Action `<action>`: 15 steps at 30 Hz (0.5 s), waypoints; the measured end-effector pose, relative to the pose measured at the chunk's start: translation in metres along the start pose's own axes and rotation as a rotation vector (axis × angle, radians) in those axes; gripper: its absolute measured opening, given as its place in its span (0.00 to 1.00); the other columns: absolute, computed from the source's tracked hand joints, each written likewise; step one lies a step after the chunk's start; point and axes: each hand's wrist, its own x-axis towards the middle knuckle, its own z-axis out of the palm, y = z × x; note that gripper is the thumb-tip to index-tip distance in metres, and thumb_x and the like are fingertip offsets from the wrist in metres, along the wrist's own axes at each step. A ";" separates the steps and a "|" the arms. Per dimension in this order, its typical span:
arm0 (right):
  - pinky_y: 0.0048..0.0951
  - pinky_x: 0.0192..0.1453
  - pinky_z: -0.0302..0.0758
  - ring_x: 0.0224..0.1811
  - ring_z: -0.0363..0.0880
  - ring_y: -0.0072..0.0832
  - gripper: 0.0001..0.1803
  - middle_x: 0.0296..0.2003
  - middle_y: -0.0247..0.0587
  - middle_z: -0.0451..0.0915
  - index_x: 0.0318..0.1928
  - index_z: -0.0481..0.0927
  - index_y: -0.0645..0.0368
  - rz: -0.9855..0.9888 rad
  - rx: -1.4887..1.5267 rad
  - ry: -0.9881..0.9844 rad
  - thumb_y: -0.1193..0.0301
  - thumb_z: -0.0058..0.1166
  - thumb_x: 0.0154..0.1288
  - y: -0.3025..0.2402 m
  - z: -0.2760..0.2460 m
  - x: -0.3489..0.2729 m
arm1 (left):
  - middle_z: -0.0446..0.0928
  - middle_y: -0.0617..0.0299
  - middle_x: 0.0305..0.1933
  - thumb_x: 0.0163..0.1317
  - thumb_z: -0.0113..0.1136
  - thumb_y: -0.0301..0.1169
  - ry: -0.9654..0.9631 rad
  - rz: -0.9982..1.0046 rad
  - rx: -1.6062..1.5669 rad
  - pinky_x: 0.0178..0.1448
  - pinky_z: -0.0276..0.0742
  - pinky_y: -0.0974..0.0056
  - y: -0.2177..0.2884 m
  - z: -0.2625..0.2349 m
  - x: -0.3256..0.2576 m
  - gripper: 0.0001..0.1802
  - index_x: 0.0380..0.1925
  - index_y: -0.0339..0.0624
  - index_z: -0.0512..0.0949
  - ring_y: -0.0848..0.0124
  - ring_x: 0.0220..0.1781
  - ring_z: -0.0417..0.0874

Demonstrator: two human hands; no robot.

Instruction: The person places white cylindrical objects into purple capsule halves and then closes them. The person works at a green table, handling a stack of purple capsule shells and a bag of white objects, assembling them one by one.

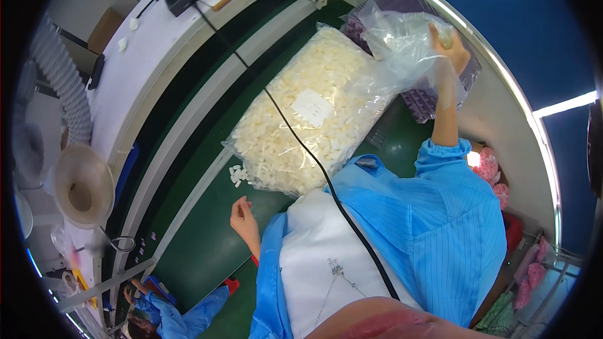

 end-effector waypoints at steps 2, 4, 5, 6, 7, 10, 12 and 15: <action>0.39 0.30 0.73 0.22 0.78 0.47 0.25 0.17 0.49 0.77 0.30 0.80 0.56 0.060 -0.080 -0.011 0.45 0.59 0.54 0.027 0.005 -0.008 | 0.79 0.61 0.25 0.65 0.54 0.34 -0.001 -0.036 -0.027 0.33 0.71 0.71 0.003 0.015 -0.008 0.13 0.36 0.35 0.80 0.77 0.28 0.77; 0.41 0.29 0.73 0.22 0.78 0.48 0.24 0.17 0.48 0.77 0.30 0.80 0.56 0.074 -0.117 -0.018 0.45 0.59 0.54 0.055 0.004 -0.017 | 0.78 0.62 0.25 0.66 0.53 0.34 -0.002 -0.027 -0.021 0.33 0.70 0.72 0.014 0.015 -0.005 0.13 0.37 0.35 0.80 0.77 0.28 0.76; 0.41 0.29 0.72 0.22 0.78 0.48 0.24 0.17 0.48 0.77 0.29 0.80 0.56 0.081 -0.135 -0.022 0.45 0.59 0.55 0.074 0.002 -0.021 | 0.77 0.62 0.25 0.66 0.53 0.34 -0.005 -0.003 -0.015 0.34 0.70 0.72 0.022 0.020 0.001 0.13 0.37 0.34 0.80 0.78 0.28 0.76; 0.42 0.28 0.71 0.21 0.77 0.49 0.24 0.17 0.48 0.76 0.27 0.79 0.56 0.095 -0.286 -0.090 0.46 0.57 0.56 0.102 0.002 -0.028 | 0.76 0.63 0.25 0.67 0.53 0.33 0.001 0.019 -0.019 0.34 0.70 0.73 0.031 0.028 0.006 0.13 0.37 0.33 0.80 0.78 0.28 0.75; 0.43 0.27 0.70 0.20 0.76 0.49 0.24 0.16 0.48 0.76 0.27 0.78 0.56 0.104 -0.302 -0.088 0.46 0.56 0.57 0.120 -0.006 -0.032 | 0.76 0.63 0.25 0.67 0.53 0.33 0.001 0.034 -0.023 0.34 0.69 0.73 0.039 0.037 0.012 0.13 0.37 0.33 0.80 0.78 0.28 0.75; 0.46 0.24 0.69 0.19 0.75 0.49 0.24 0.15 0.48 0.75 0.26 0.78 0.55 0.178 -0.396 -0.092 0.46 0.56 0.57 0.173 -0.025 -0.056 | 0.77 0.63 0.25 0.66 0.53 0.33 0.025 0.113 -0.037 0.34 0.70 0.73 0.070 0.055 0.043 0.12 0.37 0.33 0.80 0.79 0.28 0.75; 0.46 0.26 0.72 0.21 0.77 0.48 0.22 0.17 0.49 0.77 0.30 0.80 0.53 0.122 -0.640 -0.118 0.46 0.56 0.56 0.225 -0.028 -0.071 | 0.77 0.63 0.26 0.66 0.54 0.33 0.025 0.155 -0.084 0.36 0.70 0.74 0.092 0.070 0.057 0.12 0.37 0.33 0.79 0.79 0.29 0.76; 0.46 0.29 0.75 0.23 0.79 0.48 0.23 0.20 0.49 0.79 0.36 0.82 0.51 0.138 -0.660 -0.079 0.44 0.54 0.56 0.275 -0.034 -0.086 | 0.77 0.63 0.26 0.66 0.53 0.31 0.032 0.262 -0.184 0.37 0.70 0.74 0.146 0.100 0.063 0.11 0.38 0.33 0.79 0.79 0.30 0.76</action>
